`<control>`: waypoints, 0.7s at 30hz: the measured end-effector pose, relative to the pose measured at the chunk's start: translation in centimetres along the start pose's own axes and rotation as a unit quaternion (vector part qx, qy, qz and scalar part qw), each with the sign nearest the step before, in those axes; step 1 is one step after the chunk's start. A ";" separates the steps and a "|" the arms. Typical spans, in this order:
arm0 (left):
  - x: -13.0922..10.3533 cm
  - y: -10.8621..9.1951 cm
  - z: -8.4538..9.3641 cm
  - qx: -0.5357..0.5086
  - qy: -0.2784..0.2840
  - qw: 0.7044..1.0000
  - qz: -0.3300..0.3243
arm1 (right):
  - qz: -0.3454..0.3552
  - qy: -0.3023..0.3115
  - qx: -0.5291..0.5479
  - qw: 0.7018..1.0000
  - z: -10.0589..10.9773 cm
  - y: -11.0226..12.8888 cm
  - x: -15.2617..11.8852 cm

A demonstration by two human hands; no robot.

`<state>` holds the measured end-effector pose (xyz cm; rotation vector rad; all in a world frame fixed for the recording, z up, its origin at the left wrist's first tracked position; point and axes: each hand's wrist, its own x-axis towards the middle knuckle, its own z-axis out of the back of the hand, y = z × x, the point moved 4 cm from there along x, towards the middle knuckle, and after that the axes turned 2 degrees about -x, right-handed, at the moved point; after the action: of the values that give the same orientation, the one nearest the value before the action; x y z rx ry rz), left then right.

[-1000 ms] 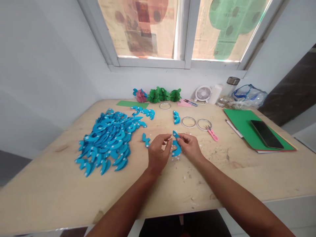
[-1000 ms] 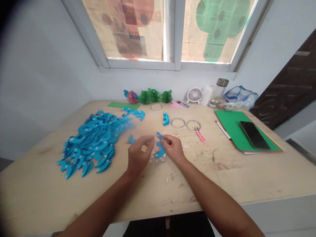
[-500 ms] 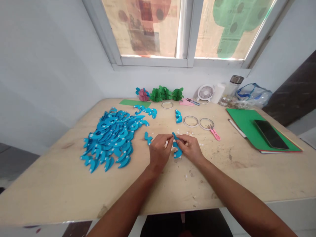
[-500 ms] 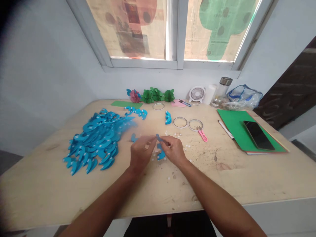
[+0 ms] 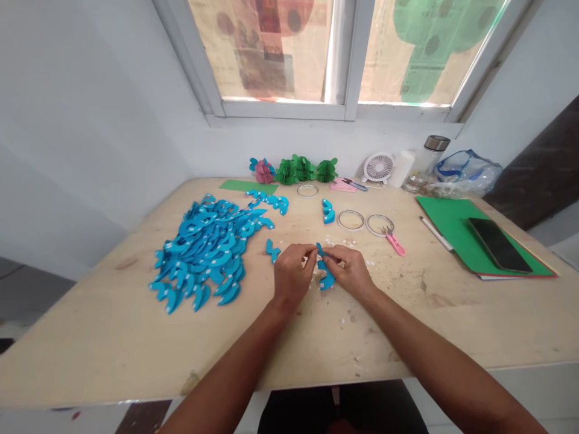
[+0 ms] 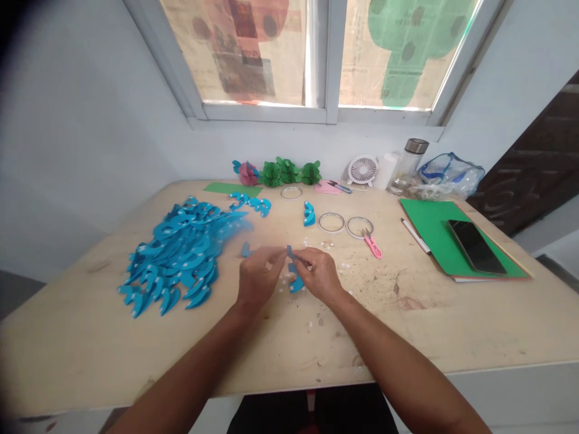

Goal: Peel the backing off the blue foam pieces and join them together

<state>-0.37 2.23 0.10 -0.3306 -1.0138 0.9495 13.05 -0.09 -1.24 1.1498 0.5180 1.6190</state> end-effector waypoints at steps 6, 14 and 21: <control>0.0 0.1 -0.1 -0.023 0.024 0.999 0.008 | 0.000 -0.010 -0.001 1.000 0.1 -0.1 0.1; 0.2 0.1 0.0 0.006 0.037 0.999 -0.022 | -0.004 0.015 -0.044 0.999 0.0 -0.3 -0.1; 0.1 -0.2 0.0 0.046 0.027 0.996 -0.073 | -0.005 0.019 -0.060 0.998 -0.1 -0.3 -0.1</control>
<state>-0.20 2.19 0.31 -0.2014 -0.9299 0.8480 13.14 -0.07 -1.61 1.0279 0.4428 1.6436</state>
